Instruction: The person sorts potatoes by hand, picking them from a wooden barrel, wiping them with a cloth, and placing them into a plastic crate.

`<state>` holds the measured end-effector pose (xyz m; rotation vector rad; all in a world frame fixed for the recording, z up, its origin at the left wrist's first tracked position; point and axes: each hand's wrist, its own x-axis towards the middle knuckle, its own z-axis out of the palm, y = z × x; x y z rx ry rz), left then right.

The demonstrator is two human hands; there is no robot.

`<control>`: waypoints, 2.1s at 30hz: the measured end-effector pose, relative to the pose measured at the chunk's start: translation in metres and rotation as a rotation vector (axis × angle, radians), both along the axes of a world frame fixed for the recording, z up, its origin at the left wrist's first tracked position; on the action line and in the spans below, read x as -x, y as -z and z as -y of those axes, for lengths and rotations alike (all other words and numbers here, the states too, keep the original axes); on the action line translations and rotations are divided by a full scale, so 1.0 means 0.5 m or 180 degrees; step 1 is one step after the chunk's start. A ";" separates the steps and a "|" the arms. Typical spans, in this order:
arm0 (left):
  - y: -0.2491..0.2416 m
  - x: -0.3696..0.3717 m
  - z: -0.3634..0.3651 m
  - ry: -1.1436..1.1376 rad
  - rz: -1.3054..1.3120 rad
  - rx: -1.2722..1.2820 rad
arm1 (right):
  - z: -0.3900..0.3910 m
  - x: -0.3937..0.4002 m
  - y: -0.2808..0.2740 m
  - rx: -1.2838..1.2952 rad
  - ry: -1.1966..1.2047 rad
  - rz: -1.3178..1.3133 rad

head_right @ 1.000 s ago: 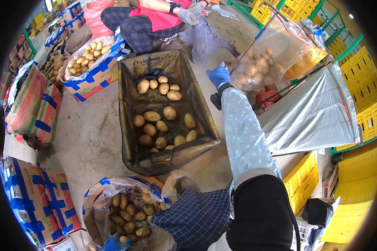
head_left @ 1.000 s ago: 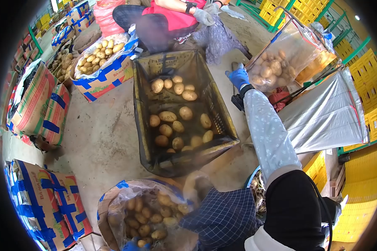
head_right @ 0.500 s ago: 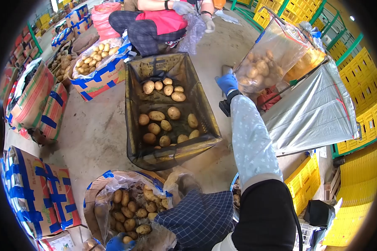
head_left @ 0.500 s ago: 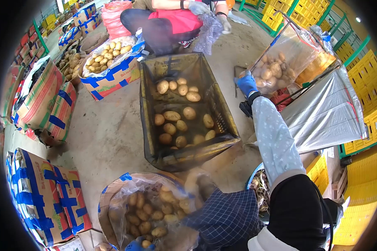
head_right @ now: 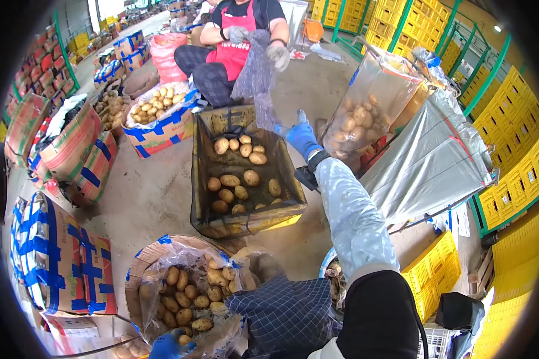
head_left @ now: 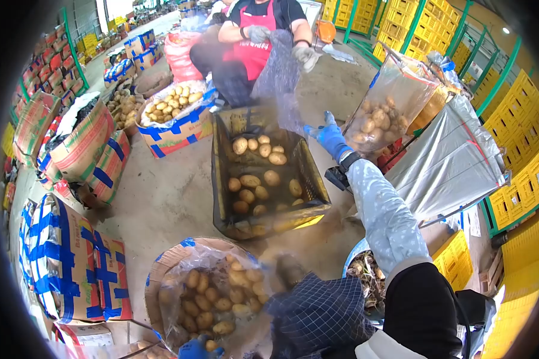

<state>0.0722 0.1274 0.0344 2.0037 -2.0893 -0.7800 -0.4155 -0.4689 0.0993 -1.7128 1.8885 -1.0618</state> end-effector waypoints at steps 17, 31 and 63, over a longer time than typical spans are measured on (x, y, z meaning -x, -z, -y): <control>-0.074 0.034 0.072 -0.0358 0.0065 -0.1718 | 0.116 -0.071 -0.035 -0.0106 -0.0259 0.0348; 0.121 -0.018 0.099 -0.0125 -0.0280 -0.2052 | -0.099 -0.197 -0.015 -0.1603 -0.2249 0.4441; -0.075 0.484 0.927 -0.0881 -0.6889 -0.1242 | -0.220 -0.121 0.018 -0.1846 -0.1937 0.3776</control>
